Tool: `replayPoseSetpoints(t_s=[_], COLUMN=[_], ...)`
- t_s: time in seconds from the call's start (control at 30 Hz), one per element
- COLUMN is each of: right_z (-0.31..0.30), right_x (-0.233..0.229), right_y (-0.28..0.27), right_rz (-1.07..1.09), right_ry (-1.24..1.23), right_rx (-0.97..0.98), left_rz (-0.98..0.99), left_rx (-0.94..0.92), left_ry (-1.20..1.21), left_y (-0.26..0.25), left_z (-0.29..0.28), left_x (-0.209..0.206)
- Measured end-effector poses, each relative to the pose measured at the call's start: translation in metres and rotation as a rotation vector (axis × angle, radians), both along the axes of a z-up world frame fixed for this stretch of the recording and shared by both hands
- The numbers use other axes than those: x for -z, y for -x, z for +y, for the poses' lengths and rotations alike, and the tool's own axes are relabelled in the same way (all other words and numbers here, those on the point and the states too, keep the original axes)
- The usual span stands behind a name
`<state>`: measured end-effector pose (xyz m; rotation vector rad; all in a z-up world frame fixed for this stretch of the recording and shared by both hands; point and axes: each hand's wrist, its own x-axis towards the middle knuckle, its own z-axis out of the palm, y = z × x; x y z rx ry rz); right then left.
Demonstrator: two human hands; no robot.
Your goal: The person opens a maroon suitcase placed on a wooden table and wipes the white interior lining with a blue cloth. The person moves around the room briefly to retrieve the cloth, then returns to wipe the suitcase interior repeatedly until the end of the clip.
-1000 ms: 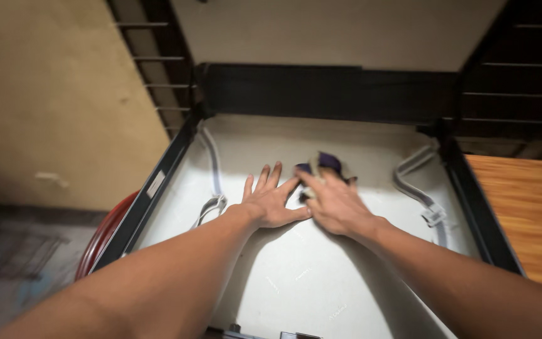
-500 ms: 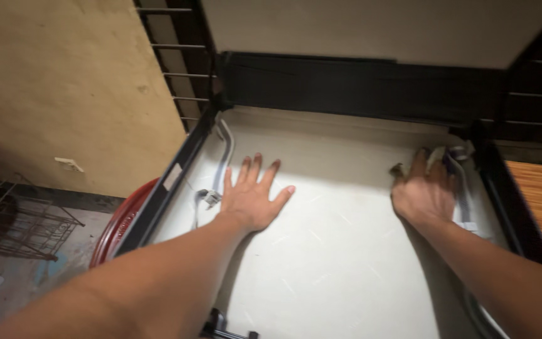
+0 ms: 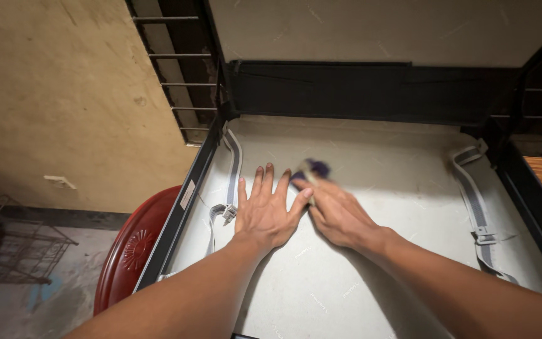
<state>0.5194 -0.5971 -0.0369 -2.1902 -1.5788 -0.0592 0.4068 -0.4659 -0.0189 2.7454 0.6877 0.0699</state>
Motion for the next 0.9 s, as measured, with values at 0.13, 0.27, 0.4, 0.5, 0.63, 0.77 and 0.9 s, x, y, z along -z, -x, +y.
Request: replayPoseSetpoints(t_s=[0.13,0.27,0.4,0.5,0.63,0.77,0.9], right_z=[-0.019,-0.054,-0.091,-0.089,-0.066,-0.033,-0.002], right_x=[-0.021,-0.026,-0.014,0.006,0.022,0.021,0.012], right_y=[-0.009,-0.055,-0.107,-0.127,-0.125,-0.091,-0.033], right_rz=[0.311,0.388,0.203,0.193,-0.185,0.177,0.074], right_ry=[-0.002,-0.020,-0.071,0.103,0.106,0.388,-0.004], right_rx=[0.064,0.731,0.801,0.849,0.815,0.716,0.254], left_rz=[-0.059,-0.045,-0.020,-0.012,-0.055,-0.057,-0.061], left_rx=[0.014,0.023,0.018,0.012,0.015,0.005,-0.002], left_ry=[0.021,-0.006,-0.002,0.001,-0.005,-0.005,0.013], left_y=[0.002,0.001,-0.001,-0.001,-0.002,-0.002,-0.003], left_z=[0.004,0.005,0.005,0.005,0.005,0.004,0.004], left_x=[0.005,0.008,0.008,0.007,0.006,0.006,0.007])
